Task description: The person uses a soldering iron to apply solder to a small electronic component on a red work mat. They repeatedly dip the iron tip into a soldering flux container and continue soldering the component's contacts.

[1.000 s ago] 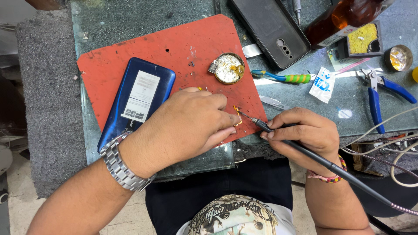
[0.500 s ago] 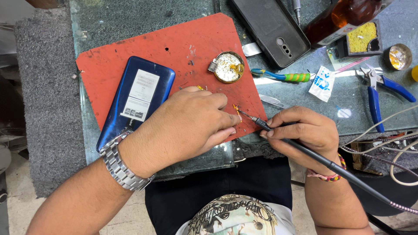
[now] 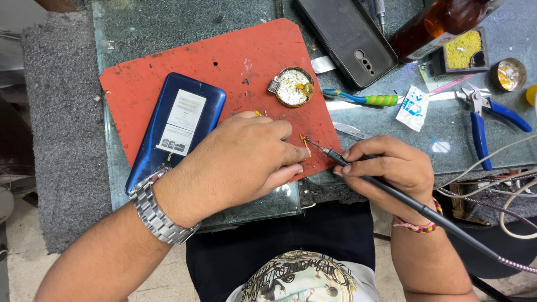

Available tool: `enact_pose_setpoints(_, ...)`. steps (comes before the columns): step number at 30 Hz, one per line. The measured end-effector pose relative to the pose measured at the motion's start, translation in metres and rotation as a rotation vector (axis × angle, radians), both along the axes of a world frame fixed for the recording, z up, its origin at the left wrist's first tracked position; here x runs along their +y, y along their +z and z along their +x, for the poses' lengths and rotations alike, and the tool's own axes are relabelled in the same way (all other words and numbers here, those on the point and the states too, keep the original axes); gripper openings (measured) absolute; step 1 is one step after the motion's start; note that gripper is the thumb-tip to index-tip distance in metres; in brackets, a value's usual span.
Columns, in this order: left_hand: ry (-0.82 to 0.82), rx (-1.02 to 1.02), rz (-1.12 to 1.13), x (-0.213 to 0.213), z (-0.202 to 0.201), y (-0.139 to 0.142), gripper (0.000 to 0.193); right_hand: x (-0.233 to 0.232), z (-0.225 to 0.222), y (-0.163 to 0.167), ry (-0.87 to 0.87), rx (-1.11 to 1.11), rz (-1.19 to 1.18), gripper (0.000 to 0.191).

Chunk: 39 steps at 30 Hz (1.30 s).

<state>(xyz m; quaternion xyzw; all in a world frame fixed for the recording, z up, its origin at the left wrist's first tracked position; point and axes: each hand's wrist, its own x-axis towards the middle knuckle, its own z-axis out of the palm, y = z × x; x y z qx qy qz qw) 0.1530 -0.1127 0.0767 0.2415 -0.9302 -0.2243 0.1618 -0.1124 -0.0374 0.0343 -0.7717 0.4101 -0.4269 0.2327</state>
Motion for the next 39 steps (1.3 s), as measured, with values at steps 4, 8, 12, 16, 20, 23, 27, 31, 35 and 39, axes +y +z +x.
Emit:
enact_pose_setpoints(4, -0.001, -0.006, -0.003, -0.001, 0.000, -0.001, 0.026, -0.001, 0.001, 0.000, 0.002, 0.010, 0.000, 0.020)
enact_pose_setpoints(8, 0.000, -0.003, -0.001, -0.001, 0.000, -0.001, 0.025, -0.002, 0.001, 0.001, 0.007, 0.010, 0.007, 0.020)
enact_pose_setpoints(12, 0.000, -0.008, 0.008, -0.001, 0.000, 0.002, 0.025, 0.001, 0.000, 0.003, -0.014, 0.006, 0.008, 0.021)
enact_pose_setpoints(16, -0.005, -0.003, -0.009, -0.001, 0.001, 0.003, 0.024, 0.004, 0.001, 0.001, -0.059, -0.046, -0.002, 0.023)
enact_pose_setpoints(20, -0.016, 0.007, -0.017, -0.002, 0.003, 0.002, 0.023, 0.005, 0.000, -0.002, -0.103, -0.049, -0.005, 0.025)
enact_pose_setpoints(23, -0.019, 0.010, -0.006, -0.001, 0.005, 0.002, 0.020, 0.006, 0.000, -0.003, -0.118, -0.045, 0.003, 0.025)
enact_pose_setpoints(27, -0.031, 0.021, 0.027, -0.002, 0.009, 0.004, 0.019, 0.007, 0.005, -0.001, -0.143, -0.014, -0.015, 0.025)
enact_pose_setpoints(31, -0.015, 0.054, 0.044, -0.004, 0.013, 0.005, 0.019, 0.010, 0.007, 0.000, -0.140, -0.013, -0.024, 0.024)
enact_pose_setpoints(35, 0.029, 0.116, 0.036, -0.010, 0.020, 0.009, 0.018, 0.009, 0.003, -0.002, -0.091, -0.030, 0.001, 0.023)
enact_pose_setpoints(39, 0.081, 0.120, 0.092, -0.010, 0.024, 0.014, 0.020, 0.011, -0.006, 0.003, -0.017, -0.276, 0.176, 0.018)
